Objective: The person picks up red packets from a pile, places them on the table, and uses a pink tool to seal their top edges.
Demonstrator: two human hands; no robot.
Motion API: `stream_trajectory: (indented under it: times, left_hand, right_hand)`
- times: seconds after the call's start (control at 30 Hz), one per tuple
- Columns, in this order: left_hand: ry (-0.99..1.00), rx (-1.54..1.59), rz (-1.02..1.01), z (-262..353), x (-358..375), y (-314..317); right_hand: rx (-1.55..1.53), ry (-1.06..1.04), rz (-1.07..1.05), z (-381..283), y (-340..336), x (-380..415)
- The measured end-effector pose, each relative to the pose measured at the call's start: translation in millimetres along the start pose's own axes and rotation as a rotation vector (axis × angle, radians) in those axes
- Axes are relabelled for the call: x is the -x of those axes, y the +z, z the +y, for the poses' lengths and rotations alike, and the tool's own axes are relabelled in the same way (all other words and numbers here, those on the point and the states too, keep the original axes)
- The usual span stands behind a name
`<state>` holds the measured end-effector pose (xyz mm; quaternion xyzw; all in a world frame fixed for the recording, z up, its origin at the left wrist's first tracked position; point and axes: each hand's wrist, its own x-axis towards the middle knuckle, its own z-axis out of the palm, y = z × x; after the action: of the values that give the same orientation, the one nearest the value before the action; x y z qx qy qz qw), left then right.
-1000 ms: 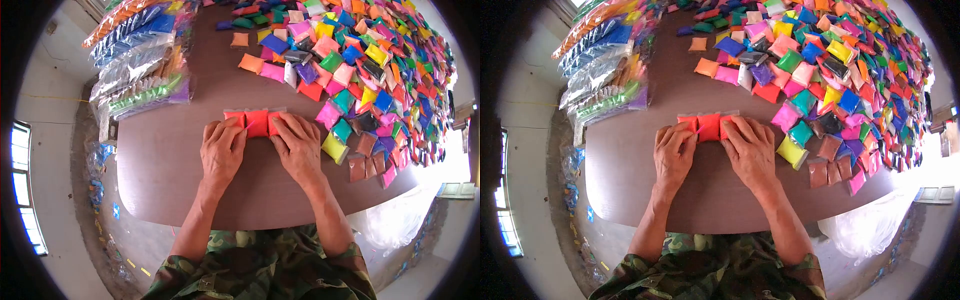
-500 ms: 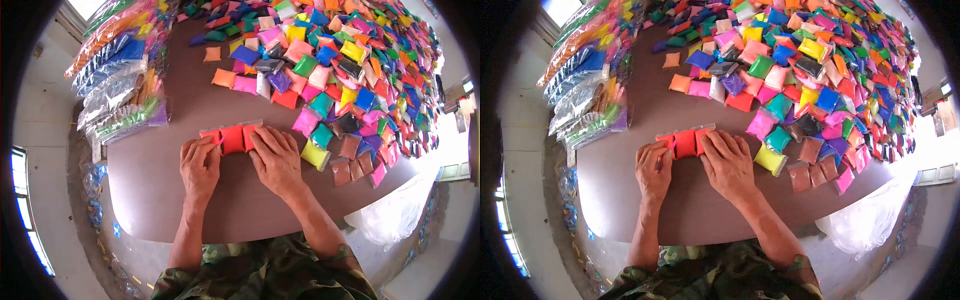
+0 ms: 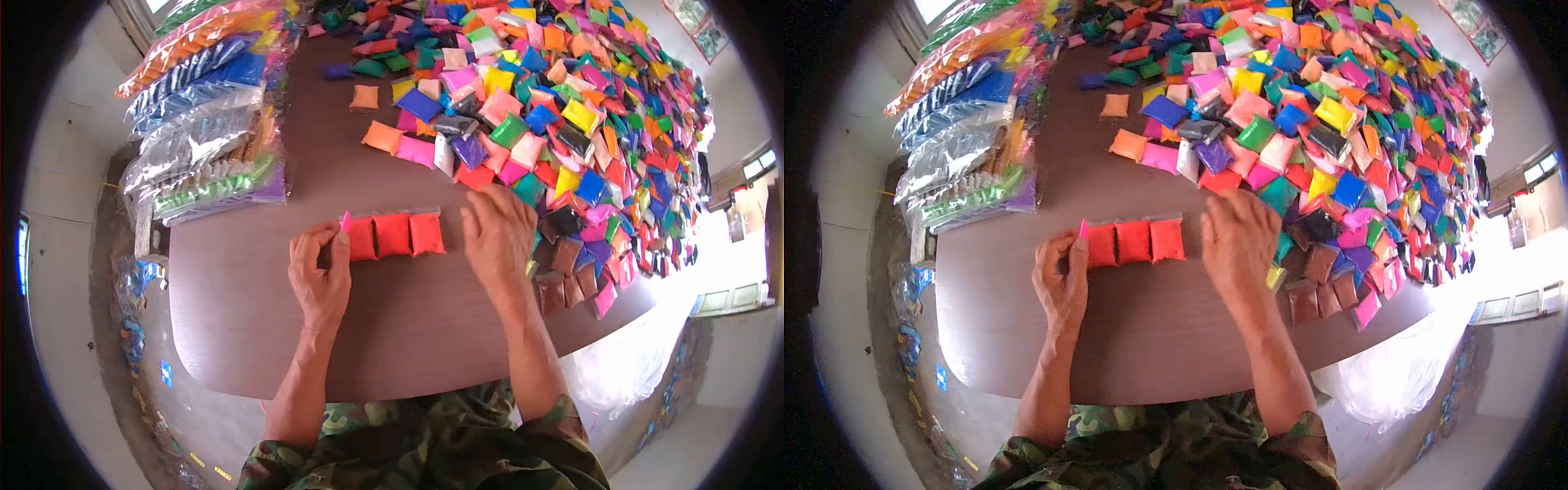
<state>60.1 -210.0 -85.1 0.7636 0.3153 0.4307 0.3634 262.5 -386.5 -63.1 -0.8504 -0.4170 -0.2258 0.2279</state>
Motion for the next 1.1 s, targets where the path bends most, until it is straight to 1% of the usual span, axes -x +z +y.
stream_trajectory:
  times: [0.13, 0.23, 0.27, 0.33, 0.4, 0.47, 0.57, 0.67, 0.77, 0.8, 0.93, 1.03, 1.1]
  left_hand:
    - [0.000, 0.054, 0.008, -3.6, 0.0, 0.4]
    - [-0.026, 0.081, 0.018, -2.9, 0.3, 1.0]
    - [-0.036, 0.089, 0.023, -2.3, 0.6, 0.3]
    - [0.010, 0.048, 0.036, -1.7, -0.6, -1.5]
    - [0.047, 0.026, 0.043, -1.2, -0.8, 0.1]
    - [0.071, 0.013, 0.047, -3.6, -0.2, 0.2]
    - [0.068, 0.011, 0.041, -4.1, 0.6, 1.2]
    - [0.100, -0.021, 0.032, -4.0, 1.5, 0.7]
    - [0.154, -0.064, 0.025, -4.2, 2.1, 1.4]
    - [0.171, -0.081, 0.022, -4.6, 3.3, 1.5]
    - [0.233, -0.125, 0.023, -4.5, 5.8, 3.0]
    - [0.299, -0.166, 0.034, -3.4, 8.0, 0.5]
    - [0.331, -0.203, 0.033, -0.8, 11.2, -1.3]
  right_hand:
    - [0.120, 0.025, -0.021, 24.4, 19.8, -22.8]
    - [0.177, 0.070, -0.095, 27.3, 22.5, -31.5]
    - [0.163, 0.047, -0.094, 28.7, 22.8, -31.6]
    - [0.141, 0.009, -0.087, 28.3, 16.9, -29.4]
    - [0.061, 0.029, -0.059, 19.2, -0.3, -20.5]
    - [-0.060, 0.082, -0.046, -0.7, -26.6, -5.4]
    - [-0.115, 0.169, -0.181, -29.9, -65.7, 42.7]
    - [-0.160, 0.207, -0.180, -38.6, -78.2, 97.2]
    - [-0.086, 0.130, -0.184, -46.0, -101.1, 126.9]
    - [-0.054, 0.153, -0.253, -48.7, -107.3, 139.3]
    - [-0.111, 0.140, -0.290, -58.8, -124.7, 148.8]
    - [-0.144, -0.010, -0.252, -55.0, -121.9, 147.2]
    - [-0.121, -0.105, -0.299, -48.9, -105.2, 160.5]
